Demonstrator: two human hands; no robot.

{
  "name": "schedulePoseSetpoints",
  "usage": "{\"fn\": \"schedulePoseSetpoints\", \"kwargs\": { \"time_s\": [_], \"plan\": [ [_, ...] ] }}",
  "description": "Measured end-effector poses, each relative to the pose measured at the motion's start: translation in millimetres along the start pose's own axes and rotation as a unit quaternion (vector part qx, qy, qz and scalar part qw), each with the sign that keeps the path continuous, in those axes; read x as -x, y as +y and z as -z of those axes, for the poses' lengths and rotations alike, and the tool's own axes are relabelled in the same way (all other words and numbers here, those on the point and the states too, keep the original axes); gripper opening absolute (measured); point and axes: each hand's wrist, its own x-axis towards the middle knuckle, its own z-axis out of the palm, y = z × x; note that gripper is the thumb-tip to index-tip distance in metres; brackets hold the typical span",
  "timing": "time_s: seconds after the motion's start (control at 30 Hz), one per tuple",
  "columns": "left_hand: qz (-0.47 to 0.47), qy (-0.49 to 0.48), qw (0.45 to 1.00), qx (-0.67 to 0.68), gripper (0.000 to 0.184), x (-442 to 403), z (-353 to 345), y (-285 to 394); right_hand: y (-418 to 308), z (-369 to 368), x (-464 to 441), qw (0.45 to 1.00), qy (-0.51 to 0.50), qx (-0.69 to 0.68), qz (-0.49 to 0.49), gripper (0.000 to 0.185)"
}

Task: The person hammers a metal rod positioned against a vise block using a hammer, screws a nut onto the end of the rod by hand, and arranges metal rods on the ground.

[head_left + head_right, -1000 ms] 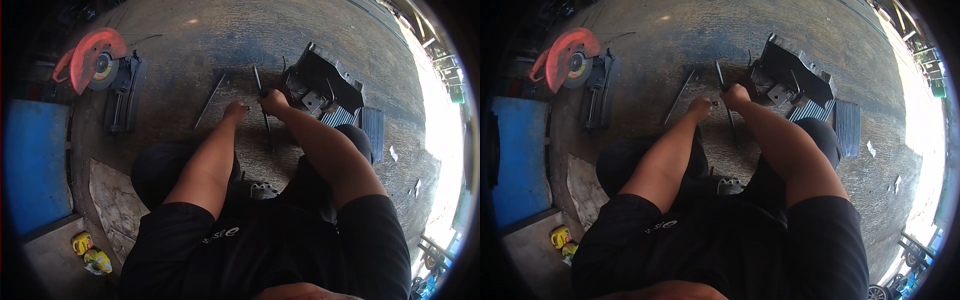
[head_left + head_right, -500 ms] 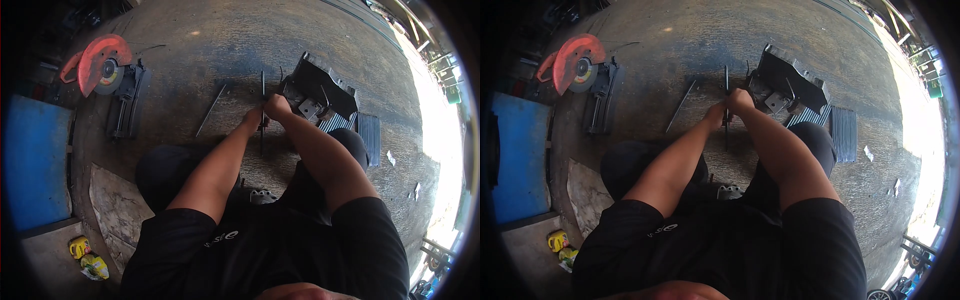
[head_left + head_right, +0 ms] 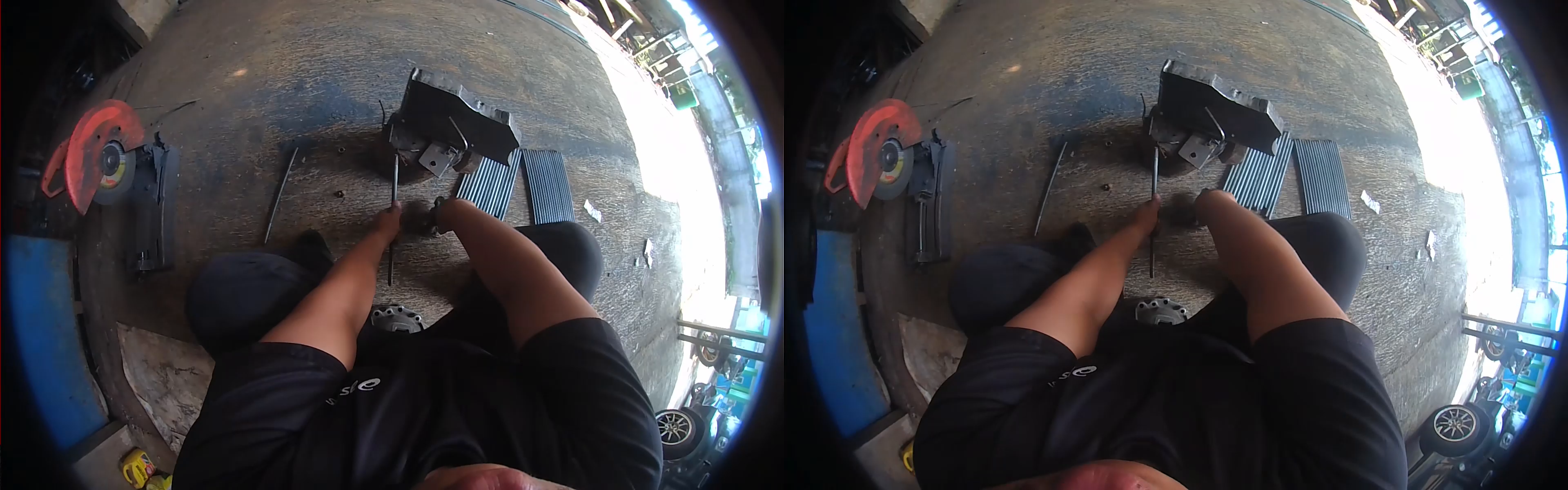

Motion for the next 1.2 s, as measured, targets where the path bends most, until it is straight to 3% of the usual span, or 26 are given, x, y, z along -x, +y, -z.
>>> {"fn": "schedulePoseSetpoints", "kwargs": {
  "time_s": [0.1, 0.2, 0.27, 0.3, 0.37, 0.47, 0.5, 0.57, 0.63, 0.7, 0.77, 0.83, 0.87, 0.9, 0.97, 1.0, 1.07, 1.17, 1.2],
  "plan": [
    [0.082, -0.026, 0.994, 0.073, 0.067, -5, -3, -12, 0, 5, 57, 0.993, 0.005, -0.106, -0.058, 0.058],
    [0.022, -0.013, 1.0, 0.017, 0.067, 7, 7, -12, 3, 6, 67, 0.981, -0.005, -0.18, -0.072, 0.055],
    [0.037, -0.104, 0.994, -0.021, 0.071, 0, 8, -24, 6, 7, 73, 0.967, -0.01, -0.242, -0.083, 0.052],
    [0.041, -0.104, 0.993, -0.028, 0.071, 1, 6, -29, 7, 8, 75, 0.958, -0.012, -0.274, -0.086, 0.051],
    [-0.039, -0.089, 0.985, -0.142, 0.074, 3, 4, -37, 10, 9, 78, 0.937, -0.013, -0.337, -0.092, 0.05],
    [-0.049, -0.114, 0.968, -0.22, 0.075, 0, 0, -39, 12, 9, 81, 0.9, -0.005, -0.422, -0.108, 0.051],
    [-0.051, -0.115, 0.967, -0.222, 0.075, -1, 0, -35, 11, 9, 81, 0.899, -0.003, -0.425, -0.108, 0.051],
    [-0.01, -0.134, 0.968, -0.212, 0.076, -1, -1, -28, -4, 3, 79, 0.964, 0.11, -0.236, -0.059, 0.047],
    [0.006, -0.142, 0.969, -0.201, 0.075, 3, -2, -9, -22, 19, 119, 0.961, 0.064, -0.255, -0.085, 0.055],
    [0.021, -0.147, 0.97, -0.19, 0.074, 7, -4, 0, -24, -3, 96, 0.98, 0.004, -0.192, -0.044, 0.056],
    [-0.025, -0.137, 0.968, -0.21, 0.074, 6, -7, 4, -11, -39, 55, 0.981, 0.017, -0.192, -0.03, 0.049],
    [-0.021, -0.16, 0.965, -0.207, 0.077, 5, -10, 10, -11, -43, 64, 0.942, 0.018, -0.333, -0.044, 0.047],
    [-0.024, -0.165, 0.965, -0.204, 0.077, 6, -10, 12, -13, -40, 65, 0.905, -0.035, -0.419, -0.063, 0.04],
    [-0.027, -0.17, 0.964, -0.202, 0.077, 6, -9, 13, -11, -47, 57, 0.907, -0.029, -0.416, -0.063, 0.04],
    [-0.033, -0.17, 0.962, -0.21, 0.077, 10, -3, 19, -9, -68, 29, 0.831, -0.045, -0.552, -0.055, 0.031],
    [-0.033, -0.164, 0.959, -0.229, 0.077, 11, -1, 20, -10, -62, 34, 0.832, -0.034, -0.551, -0.053, 0.031],
    [-0.069, -0.154, 0.954, -0.247, 0.075, 9, 3, 24, -10, -46, 52, 0.925, 0.013, -0.379, -0.006, 0.028],
    [-0.102, -0.129, 0.947, -0.277, 0.074, 14, 15, 48, -12, -29, 83, 0.9, 0.011, -0.434, -0.04, 0.025],
    [-0.089, -0.144, 0.941, -0.293, 0.074, 14, 21, 59, -11, -23, 86, 0.929, 0.027, -0.37, 0.01, 0.023]
  ]
}}
